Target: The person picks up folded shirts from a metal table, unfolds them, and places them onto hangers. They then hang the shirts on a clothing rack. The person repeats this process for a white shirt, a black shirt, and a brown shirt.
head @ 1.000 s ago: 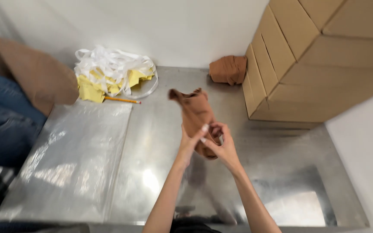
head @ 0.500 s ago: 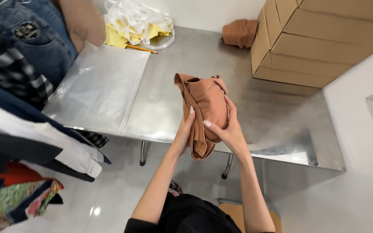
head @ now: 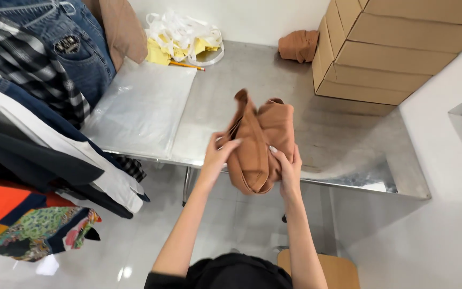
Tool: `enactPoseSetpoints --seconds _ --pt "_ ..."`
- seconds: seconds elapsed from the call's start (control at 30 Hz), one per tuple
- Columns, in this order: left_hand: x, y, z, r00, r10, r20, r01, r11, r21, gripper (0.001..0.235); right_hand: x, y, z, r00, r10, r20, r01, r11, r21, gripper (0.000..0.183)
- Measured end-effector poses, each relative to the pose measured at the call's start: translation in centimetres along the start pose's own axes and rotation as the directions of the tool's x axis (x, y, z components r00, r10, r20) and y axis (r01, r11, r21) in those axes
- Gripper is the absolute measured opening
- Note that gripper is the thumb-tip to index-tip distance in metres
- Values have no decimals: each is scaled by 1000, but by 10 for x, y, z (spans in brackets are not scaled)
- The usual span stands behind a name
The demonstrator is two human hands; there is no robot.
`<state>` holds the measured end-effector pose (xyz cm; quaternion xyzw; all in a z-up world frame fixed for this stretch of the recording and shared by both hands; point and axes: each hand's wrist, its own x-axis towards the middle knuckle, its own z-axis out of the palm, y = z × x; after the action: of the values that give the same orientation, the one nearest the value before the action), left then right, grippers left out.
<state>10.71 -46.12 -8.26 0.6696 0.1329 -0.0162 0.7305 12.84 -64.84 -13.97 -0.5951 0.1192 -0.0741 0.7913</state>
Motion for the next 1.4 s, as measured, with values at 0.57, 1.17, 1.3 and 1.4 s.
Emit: enactPoseSetpoints --seconds 0.57,1.17,1.3,1.4 --pt "-84 -25 -100 984 -41 174 38 999 20 66 -99 71 28 935 301 187 -327 935 133 39" --pt "-172 -72 -196 877 427 222 -462 876 141 124 -210 84 4 918 256 302 -291 954 76 61" --pt "-169 -89 -217 873 318 369 -479 699 531 84 -219 87 1 897 256 359 -289 956 40 66" --pt "-160 -98 -231 907 328 266 -415 576 705 49 -225 88 5 873 259 414 -289 957 12 69"
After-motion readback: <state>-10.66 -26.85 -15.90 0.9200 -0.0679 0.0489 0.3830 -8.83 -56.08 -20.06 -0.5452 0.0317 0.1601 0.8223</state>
